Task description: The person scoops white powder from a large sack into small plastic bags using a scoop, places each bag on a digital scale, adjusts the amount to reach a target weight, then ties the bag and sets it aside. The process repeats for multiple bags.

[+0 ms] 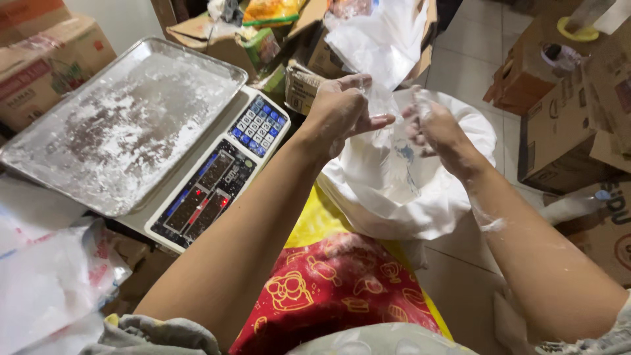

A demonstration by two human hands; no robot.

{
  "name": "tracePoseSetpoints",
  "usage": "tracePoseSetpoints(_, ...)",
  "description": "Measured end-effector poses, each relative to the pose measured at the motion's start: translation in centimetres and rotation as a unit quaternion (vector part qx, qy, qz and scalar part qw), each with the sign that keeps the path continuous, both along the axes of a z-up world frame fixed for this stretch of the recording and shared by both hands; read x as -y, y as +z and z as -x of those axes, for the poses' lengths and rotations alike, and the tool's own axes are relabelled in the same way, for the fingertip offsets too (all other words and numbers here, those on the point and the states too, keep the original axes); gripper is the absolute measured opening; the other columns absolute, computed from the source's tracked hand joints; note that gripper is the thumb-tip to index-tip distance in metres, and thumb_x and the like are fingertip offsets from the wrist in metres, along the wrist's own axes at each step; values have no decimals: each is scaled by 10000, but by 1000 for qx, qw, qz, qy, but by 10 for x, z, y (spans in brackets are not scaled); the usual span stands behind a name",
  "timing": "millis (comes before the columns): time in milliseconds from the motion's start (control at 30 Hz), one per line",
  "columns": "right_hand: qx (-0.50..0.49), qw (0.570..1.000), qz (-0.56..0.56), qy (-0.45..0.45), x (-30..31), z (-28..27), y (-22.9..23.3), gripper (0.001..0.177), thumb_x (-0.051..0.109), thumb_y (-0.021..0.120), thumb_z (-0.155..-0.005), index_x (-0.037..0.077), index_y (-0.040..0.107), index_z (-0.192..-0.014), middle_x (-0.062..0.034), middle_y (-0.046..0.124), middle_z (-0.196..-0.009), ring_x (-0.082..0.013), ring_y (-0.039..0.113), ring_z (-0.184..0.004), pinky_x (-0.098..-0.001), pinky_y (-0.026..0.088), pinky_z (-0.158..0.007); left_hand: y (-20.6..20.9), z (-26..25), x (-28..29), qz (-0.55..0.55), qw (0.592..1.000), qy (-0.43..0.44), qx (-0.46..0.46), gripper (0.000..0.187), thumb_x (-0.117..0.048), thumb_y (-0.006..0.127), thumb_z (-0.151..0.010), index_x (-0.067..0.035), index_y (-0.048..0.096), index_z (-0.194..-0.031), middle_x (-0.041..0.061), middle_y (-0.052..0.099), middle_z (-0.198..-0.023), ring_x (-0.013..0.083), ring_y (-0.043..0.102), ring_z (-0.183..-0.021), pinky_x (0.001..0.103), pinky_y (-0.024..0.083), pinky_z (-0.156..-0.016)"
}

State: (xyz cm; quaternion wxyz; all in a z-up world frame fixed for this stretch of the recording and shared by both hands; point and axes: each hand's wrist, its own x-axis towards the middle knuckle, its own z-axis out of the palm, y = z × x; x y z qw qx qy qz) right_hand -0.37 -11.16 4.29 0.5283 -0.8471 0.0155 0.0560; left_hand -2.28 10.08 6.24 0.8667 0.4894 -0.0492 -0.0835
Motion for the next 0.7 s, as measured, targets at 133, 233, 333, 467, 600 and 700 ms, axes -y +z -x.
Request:
tracePoseSetpoints(133,-43,997,-16,70,-30,10,44,307,346,684,-967,112,619,-1155,-5,540,-822,-73,491,-601,-261,394,-537,20,2,-7,-5,1000,1,-4,735,172,397,-703,139,420,-1436,328,545,-1340,253,690,-680,394,644,-734)
tracePoseSetpoints(233,-7,993,-48,107,-49,16,71,284,169,642,-904,108,687,-1178,-10,672,-861,-71,531,-619,-249,468,-569,36,6,-15,-29,999,14,-11,729,184,397,-690,128,424,-1416,192,496,-1352,252,737,-710,390,637,-727)
tracePoseSetpoints(333,7,996,-27,84,-72,11,92,279,124,657,-920,65,713,-1187,-46,649,-851,-109,518,-623,-269,460,-580,52,10,-34,-11,1000,21,10,628,170,391,-715,153,470,-1337,236,541,-1306,251,720,-703,392,641,-733)
tracePoseSetpoints(467,16,991,-120,61,-97,-6,112,221,100,643,-926,48,687,-1137,-43,676,-878,-122,649,-719,-290,536,-655,75,14,-64,11,999,32,35,295,62,443,-925,236,512,-1154,319,456,-1019,315,659,-709,424,658,-790)
tracePoseSetpoints(600,11,963,-227,147,-126,-28,135,234,40,640,-916,41,666,-1149,-43,641,-934,-151,655,-809,-328,564,-729,111,12,-105,15,994,77,73,151,91,472,-887,220,525,-945,254,531,-982,301,669,-693,459,666,-789)
tracePoseSetpoints(700,-23,907,-338,249,-160,-44,148,299,-59,589,-858,10,622,-1147,-79,637,-1028,-197,680,-919,-359,595,-852,133,10,-148,-9,989,130,67,212,153,491,-808,223,611,-968,244,651,-1038,342,747,-745,438,649,-753)
